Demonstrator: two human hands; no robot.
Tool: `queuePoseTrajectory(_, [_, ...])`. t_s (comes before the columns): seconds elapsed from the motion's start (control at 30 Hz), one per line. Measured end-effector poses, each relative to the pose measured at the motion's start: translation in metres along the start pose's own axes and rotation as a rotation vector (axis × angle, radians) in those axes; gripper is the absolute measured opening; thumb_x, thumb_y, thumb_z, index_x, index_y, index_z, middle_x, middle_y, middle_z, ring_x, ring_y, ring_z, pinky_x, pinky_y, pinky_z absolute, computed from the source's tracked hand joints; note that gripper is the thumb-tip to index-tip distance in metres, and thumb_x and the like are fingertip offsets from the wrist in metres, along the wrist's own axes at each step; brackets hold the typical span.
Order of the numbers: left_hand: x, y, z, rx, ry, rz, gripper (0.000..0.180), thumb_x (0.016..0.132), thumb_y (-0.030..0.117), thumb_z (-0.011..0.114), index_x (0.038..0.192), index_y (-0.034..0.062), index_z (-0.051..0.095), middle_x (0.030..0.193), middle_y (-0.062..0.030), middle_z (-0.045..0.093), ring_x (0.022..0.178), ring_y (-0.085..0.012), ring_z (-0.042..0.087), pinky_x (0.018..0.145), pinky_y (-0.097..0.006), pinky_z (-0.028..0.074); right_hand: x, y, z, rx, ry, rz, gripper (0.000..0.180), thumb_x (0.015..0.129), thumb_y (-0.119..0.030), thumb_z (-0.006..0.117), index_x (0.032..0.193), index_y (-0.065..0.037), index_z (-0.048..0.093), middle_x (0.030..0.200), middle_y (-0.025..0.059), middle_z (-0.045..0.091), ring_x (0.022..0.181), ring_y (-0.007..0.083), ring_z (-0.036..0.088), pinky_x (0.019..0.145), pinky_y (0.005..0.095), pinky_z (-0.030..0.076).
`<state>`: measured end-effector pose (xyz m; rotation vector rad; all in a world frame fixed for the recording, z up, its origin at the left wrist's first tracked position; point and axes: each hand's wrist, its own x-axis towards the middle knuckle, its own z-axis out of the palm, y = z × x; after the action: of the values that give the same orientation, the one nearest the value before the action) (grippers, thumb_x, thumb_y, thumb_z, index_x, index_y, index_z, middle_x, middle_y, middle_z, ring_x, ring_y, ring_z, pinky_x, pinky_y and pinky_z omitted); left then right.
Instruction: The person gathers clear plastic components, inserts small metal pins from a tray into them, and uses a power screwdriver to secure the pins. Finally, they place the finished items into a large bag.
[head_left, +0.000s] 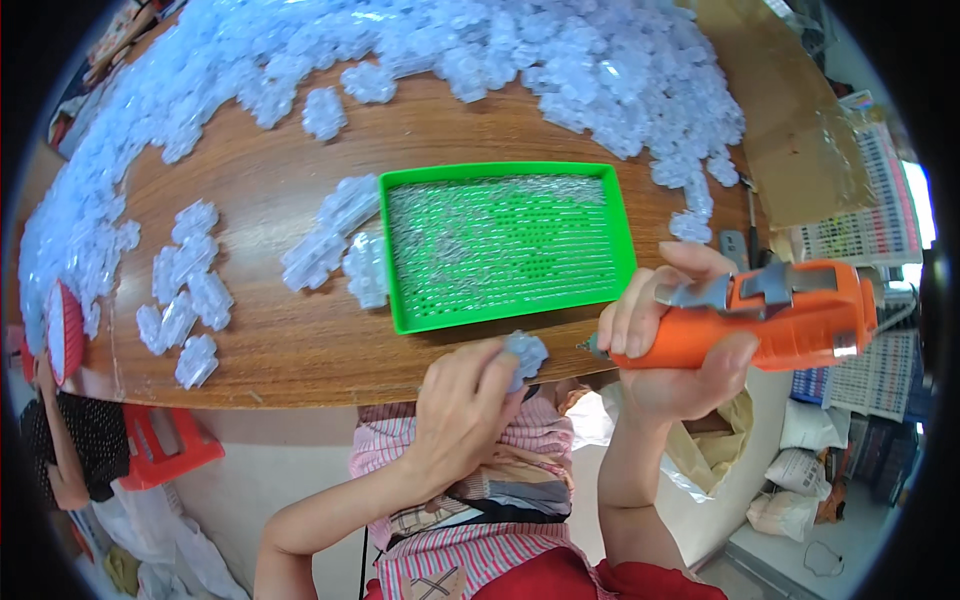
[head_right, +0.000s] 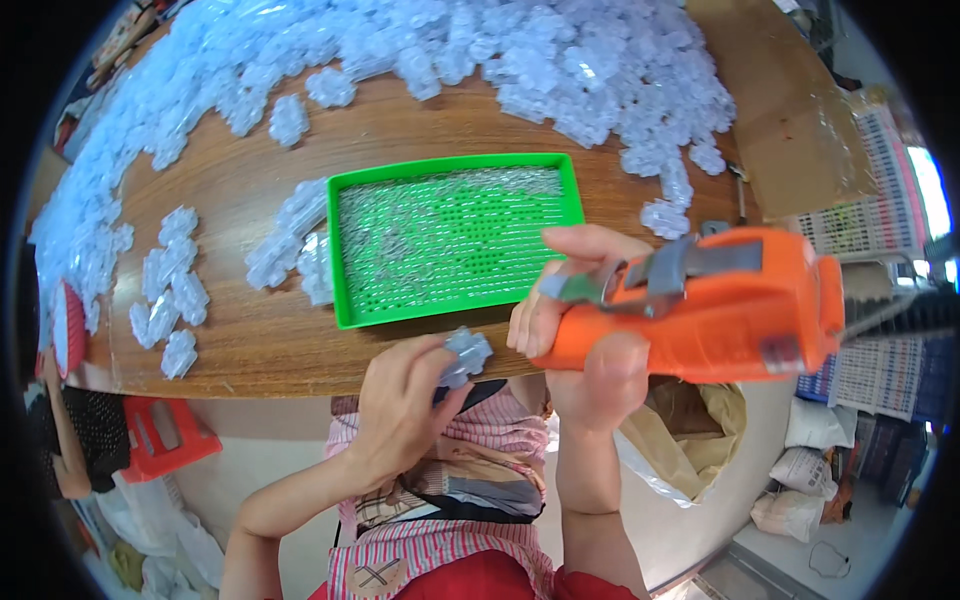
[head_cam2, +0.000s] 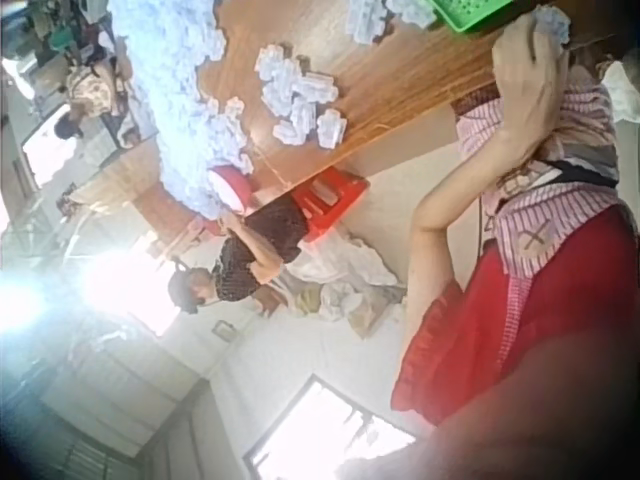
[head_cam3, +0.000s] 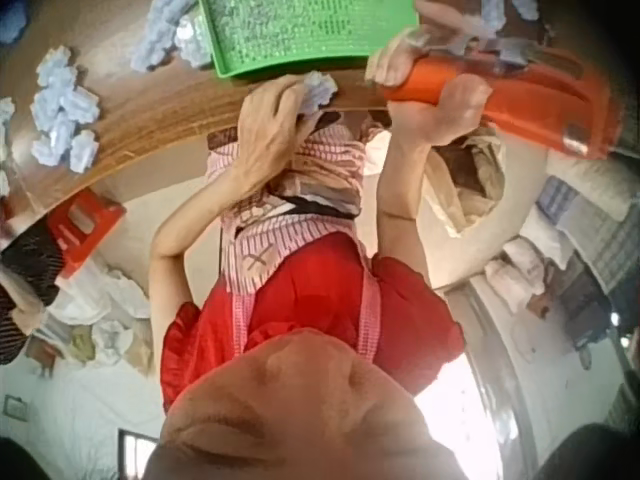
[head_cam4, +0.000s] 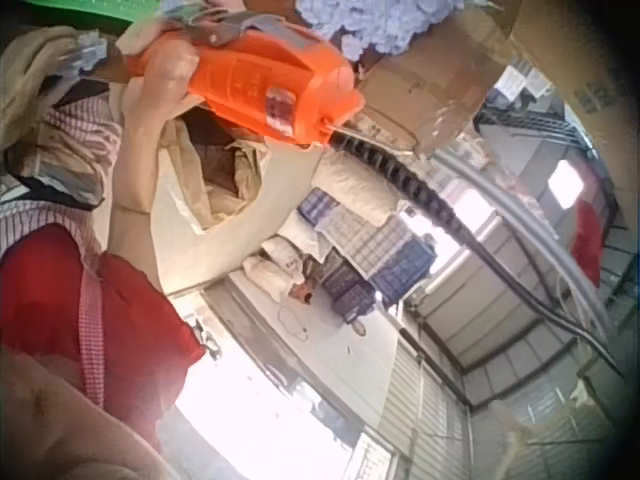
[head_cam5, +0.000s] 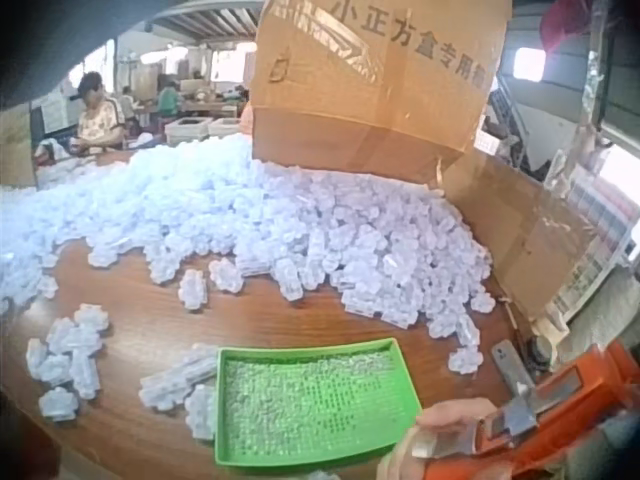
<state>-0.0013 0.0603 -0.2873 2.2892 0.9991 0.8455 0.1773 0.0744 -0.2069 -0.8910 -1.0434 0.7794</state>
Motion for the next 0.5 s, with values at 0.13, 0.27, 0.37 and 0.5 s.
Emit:
queuePoseTrajectory(0.13, [-0.011, -0.014, -0.027, -0.177, 0.022, -0.222, 0.063, 0.070, 0.005, 0.078, 0.124, -0.0007, 0.046, 0.113, -0.0191, 0.055, 0.102, -0.0383, 0.053, 0.088, -0.044, 0.045, -0.010, 0.013, 0.028, 0.094, -0.074, 0.039, 0.083, 0.086, -0.073, 0.045, 0.115, 0.005, 0.048, 0.058, 0.0050, 0.050, 0.050, 0.0155, 0.049, 0.046, 0.0293, 0.047])
queuePoseTrajectory(0.27, [-0.013, -0.022, -0.034, -0.215, 0.063, -0.264, 0.070, 0.068, 0.006, 0.080, 0.128, -0.0005, 0.045, 0.109, -0.0174, 0.057, 0.100, -0.0355, 0.055, 0.086, -0.042, 0.046, -0.017, 0.024, 0.050, 0.127, -0.117, 0.117, 0.080, 0.085, -0.076, 0.042, 0.109, 0.001, 0.047, 0.061, 0.0054, 0.052, 0.054, 0.0163, 0.050, 0.050, 0.0310, 0.047])
queuePoseTrajectory(0.37, [-0.017, -0.026, -0.032, -0.244, 0.097, -0.264, 0.068, 0.068, 0.008, 0.081, 0.126, -0.0005, 0.045, 0.105, -0.0157, 0.059, 0.096, -0.0335, 0.057, 0.084, -0.042, 0.046, -0.018, 0.029, 0.056, 0.136, -0.110, 0.138, 0.080, 0.085, -0.076, 0.042, 0.109, 0.000, 0.048, 0.062, 0.0052, 0.052, 0.054, 0.0162, 0.050, 0.050, 0.0306, 0.047])
queuePoseTrajectory(0.5, [-0.021, -0.028, -0.030, -0.246, 0.137, -0.235, 0.060, 0.068, 0.008, 0.081, 0.118, 0.0001, 0.048, 0.101, -0.0149, 0.060, 0.091, -0.0330, 0.059, 0.081, -0.041, 0.048, -0.020, 0.032, 0.054, 0.141, -0.138, 0.162, 0.080, 0.085, -0.076, 0.043, 0.109, 0.000, 0.048, 0.062, 0.0054, 0.052, 0.055, 0.0164, 0.050, 0.051, 0.0309, 0.046])
